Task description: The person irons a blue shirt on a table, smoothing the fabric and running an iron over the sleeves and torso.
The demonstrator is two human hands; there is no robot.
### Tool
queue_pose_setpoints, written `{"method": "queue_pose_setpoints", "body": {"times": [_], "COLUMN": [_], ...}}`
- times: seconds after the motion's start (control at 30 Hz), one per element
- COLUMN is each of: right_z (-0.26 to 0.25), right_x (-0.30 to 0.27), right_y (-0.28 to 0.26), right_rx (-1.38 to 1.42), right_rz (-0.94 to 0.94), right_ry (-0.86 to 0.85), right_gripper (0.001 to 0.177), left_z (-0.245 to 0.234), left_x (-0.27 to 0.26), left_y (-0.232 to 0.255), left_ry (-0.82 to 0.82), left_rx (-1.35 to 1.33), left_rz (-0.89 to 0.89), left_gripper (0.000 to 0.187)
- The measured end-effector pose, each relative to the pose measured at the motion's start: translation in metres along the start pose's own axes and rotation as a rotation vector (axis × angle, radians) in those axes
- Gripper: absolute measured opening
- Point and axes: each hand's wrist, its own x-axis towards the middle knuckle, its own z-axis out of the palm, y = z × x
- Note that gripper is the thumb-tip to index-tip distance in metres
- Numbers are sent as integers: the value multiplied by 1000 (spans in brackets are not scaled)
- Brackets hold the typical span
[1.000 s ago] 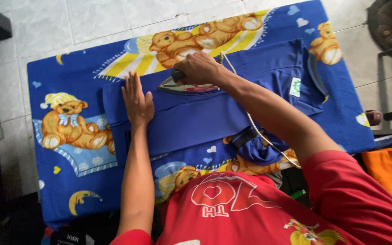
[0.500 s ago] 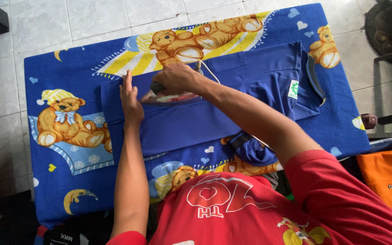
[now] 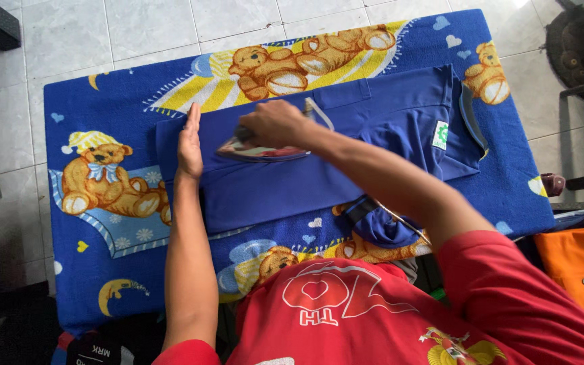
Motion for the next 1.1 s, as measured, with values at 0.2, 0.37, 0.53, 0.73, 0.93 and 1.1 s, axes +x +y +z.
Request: {"method": "queue_pose_setpoints", "body": {"times": [0.2, 0.37, 0.53, 0.73, 0.93, 1.1], "right_z": [30, 25, -3, -36, -45, -31], "right_x": [47, 38, -7, -93, -141, -131], "right_y": [-31, -19, 36, 118, 163, 159], "right_rx": [3, 15, -146, 8, -36, -62], "right_rz": [-127, -122, -86, 103, 449, 400], "right_ry": [142, 57, -7, 116, 58, 238], "right_gripper": [37, 38, 30, 27, 48, 48], "left_z": [-11, -16, 17, 65, 69, 92], "left_x": [4, 9, -2, -25, -25, -15], "left_y": [32, 20, 20, 59, 63, 56], "left_ry": [-23, -37, 24, 32, 25, -2], "left_rx": [-31, 21, 816, 1394, 1382, 1556], "left_rz": [-225, -207, -75, -20, 4, 79], "left_gripper": [82, 84, 78, 76, 80, 78]}}
